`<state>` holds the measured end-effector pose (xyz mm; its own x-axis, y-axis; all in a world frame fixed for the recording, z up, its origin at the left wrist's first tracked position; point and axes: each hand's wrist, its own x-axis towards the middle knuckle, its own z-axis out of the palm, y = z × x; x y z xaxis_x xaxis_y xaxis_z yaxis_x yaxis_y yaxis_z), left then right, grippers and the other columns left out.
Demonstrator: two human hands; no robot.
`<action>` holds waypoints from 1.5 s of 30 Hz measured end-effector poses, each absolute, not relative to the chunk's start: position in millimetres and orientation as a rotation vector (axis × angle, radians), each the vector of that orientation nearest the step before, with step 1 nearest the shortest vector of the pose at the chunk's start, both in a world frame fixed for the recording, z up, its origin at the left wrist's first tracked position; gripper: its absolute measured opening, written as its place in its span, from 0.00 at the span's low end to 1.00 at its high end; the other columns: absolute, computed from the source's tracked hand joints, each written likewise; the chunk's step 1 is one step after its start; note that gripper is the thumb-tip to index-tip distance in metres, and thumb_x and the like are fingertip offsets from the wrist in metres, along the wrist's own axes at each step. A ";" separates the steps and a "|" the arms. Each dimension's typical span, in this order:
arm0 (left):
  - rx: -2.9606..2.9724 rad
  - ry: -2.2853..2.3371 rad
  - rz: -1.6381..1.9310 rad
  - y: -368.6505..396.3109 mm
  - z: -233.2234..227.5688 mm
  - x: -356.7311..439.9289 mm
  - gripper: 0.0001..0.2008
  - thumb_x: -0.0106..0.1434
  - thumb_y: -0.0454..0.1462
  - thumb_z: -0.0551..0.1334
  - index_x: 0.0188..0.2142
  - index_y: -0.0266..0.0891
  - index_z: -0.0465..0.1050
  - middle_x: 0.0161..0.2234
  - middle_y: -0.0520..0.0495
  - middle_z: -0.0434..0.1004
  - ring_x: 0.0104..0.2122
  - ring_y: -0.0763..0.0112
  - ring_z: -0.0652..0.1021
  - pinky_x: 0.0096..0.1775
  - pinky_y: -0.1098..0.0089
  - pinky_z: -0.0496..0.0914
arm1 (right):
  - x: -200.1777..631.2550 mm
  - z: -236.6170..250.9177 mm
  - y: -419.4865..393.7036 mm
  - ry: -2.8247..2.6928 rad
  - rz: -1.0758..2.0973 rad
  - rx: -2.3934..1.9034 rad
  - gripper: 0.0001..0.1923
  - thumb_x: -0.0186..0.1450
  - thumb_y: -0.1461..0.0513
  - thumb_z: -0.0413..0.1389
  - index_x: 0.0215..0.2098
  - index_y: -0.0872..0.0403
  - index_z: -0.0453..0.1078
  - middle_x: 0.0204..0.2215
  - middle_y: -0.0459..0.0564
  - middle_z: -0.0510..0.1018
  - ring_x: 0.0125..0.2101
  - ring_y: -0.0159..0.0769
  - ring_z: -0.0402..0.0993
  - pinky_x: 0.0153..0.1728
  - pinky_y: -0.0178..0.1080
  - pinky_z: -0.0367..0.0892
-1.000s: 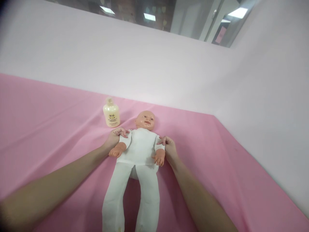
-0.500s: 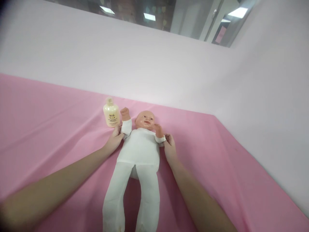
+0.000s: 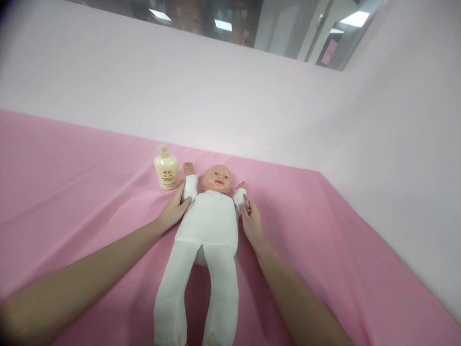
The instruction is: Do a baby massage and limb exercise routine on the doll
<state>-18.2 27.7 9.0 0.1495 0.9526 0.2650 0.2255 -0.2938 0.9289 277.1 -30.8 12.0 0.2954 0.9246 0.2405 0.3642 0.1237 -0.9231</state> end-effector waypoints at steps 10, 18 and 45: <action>1.913 1.354 0.928 30.0 13.7 -25.1 0.33 0.73 0.48 0.54 0.74 0.40 0.58 0.55 0.37 0.81 0.53 0.44 0.79 0.57 0.46 0.71 | 277.3 11.7 -28.6 -1.289 0.664 -1.501 0.30 0.69 0.51 0.54 0.67 0.51 0.69 0.66 0.56 0.74 0.64 0.50 0.71 0.67 0.55 0.64; 1.664 1.282 1.058 30.8 10.9 -26.0 0.31 0.73 0.47 0.52 0.72 0.43 0.64 0.70 0.44 0.69 0.69 0.50 0.69 0.69 0.52 0.61 | 281.2 9.0 -25.4 -1.258 0.697 -1.442 0.29 0.67 0.51 0.57 0.64 0.48 0.70 0.64 0.55 0.75 0.64 0.50 0.71 0.67 0.55 0.63; 1.207 0.872 1.222 35.6 16.4 -23.4 0.24 0.51 0.35 0.69 0.50 0.39 0.78 0.46 0.44 0.84 0.47 0.56 0.81 0.51 0.60 0.72 | 280.2 5.1 -23.4 -0.996 0.965 -1.113 0.32 0.58 0.59 0.65 0.62 0.42 0.72 0.63 0.47 0.78 0.63 0.48 0.72 0.67 0.55 0.64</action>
<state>-23.4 35.6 16.4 0.1811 0.9771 0.1118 -0.2124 -0.0721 0.9745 280.2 -23.4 5.1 0.2659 0.9540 0.1386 -0.1085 0.1725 -0.9790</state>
